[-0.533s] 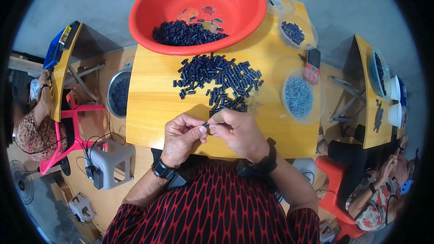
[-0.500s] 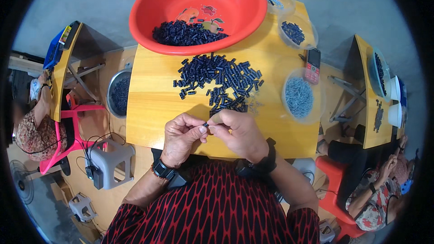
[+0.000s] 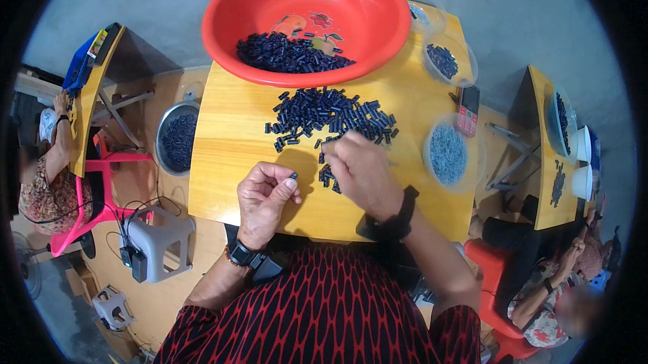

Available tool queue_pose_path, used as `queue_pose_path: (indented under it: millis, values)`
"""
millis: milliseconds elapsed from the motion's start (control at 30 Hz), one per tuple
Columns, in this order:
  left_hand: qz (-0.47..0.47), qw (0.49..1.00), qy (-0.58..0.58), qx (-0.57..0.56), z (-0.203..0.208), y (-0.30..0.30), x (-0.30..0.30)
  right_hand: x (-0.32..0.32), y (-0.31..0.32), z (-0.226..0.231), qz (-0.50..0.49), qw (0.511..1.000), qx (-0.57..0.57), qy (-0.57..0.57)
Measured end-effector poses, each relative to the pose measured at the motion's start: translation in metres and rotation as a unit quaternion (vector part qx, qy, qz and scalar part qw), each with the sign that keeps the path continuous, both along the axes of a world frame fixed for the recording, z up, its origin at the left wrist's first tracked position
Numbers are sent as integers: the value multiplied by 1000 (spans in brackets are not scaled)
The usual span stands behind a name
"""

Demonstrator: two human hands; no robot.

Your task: Inserting metal pins into blue plastic cylindrical components for assembly.

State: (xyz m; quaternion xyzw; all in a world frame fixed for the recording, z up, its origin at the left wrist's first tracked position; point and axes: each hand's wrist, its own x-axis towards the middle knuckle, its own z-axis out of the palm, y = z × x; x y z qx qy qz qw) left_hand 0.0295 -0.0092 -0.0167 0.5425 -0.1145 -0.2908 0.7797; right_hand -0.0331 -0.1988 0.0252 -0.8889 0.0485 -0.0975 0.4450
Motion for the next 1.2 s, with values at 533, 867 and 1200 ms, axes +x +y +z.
queue_pose_path:
  millis: [533, 867, 1200]
  values:
    - [18, 1000, 3, 20, -9, 7, 3, 29, 2, -15, -36, 978, -202, 40]
    - [17, 1000, -7, 12, -10, 6, 5, 34, 2, -19, 8, 981, -194, -3]
    - [-1, 1000, 17, -6, -14, 10, 7, 16, -13, 0, -44, 998, 37, -33]
